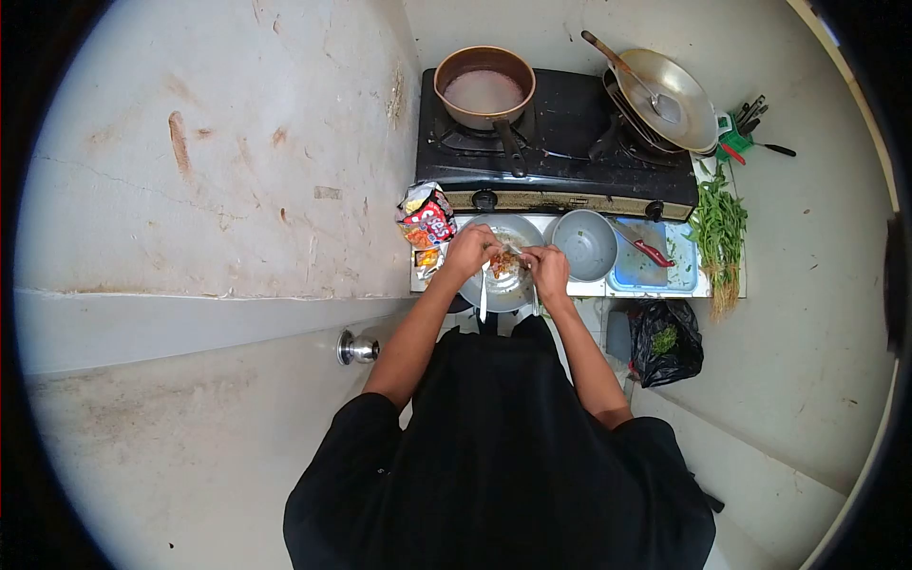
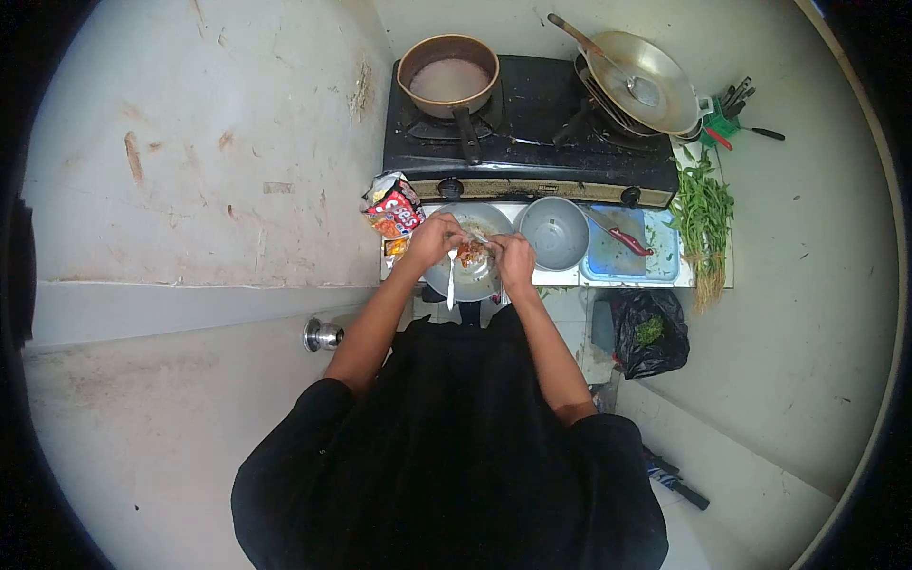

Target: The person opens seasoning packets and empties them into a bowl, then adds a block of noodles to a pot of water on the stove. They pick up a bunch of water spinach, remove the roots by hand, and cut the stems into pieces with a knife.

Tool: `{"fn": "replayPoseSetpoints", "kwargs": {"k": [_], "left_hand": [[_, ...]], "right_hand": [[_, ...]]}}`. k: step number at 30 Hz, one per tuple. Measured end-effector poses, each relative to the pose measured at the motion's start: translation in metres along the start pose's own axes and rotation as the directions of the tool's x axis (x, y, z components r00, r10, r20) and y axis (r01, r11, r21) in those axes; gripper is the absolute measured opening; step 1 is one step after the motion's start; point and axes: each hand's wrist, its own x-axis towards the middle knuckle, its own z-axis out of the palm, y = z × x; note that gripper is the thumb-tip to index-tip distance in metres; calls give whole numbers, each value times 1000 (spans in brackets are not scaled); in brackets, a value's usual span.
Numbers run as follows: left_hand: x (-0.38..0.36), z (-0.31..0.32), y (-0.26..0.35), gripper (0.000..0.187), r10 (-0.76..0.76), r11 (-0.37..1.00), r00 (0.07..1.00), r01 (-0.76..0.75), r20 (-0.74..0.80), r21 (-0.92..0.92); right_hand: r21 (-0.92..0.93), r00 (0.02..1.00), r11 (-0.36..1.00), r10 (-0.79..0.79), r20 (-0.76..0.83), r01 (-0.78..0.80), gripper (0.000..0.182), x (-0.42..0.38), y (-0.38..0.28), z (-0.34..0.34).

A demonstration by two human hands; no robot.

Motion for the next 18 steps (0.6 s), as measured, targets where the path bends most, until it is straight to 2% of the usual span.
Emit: {"fn": "replayPoseSetpoints", "kwargs": {"k": [2,9,11,15,18], "left_hand": [[0,-1,-1,11,-60,998,997,61,-39,11],[-1,1,2,11,-23,1000,1000,22,-17,-13],[0,-5,3,11,-86,995,996,85,-17,-43],[0,-1,3,12,-66,996,997,64,-31,-55],[2,-3,6,13,-112,986,991,101,-78,-134]], "right_hand": [[-11,1000,1000,-8,15,8,15,2,1,1],[-7,1000,1000,3,-4,-3,11,1,-1,-5],[-9,1000,1000,-10,-23,10,11,2,-3,-6],[-38,998,999,-13,-56,11,10,0,-9,-11],[-12,999,1000,22,-39,-22,9,1,-12,-14]]}}
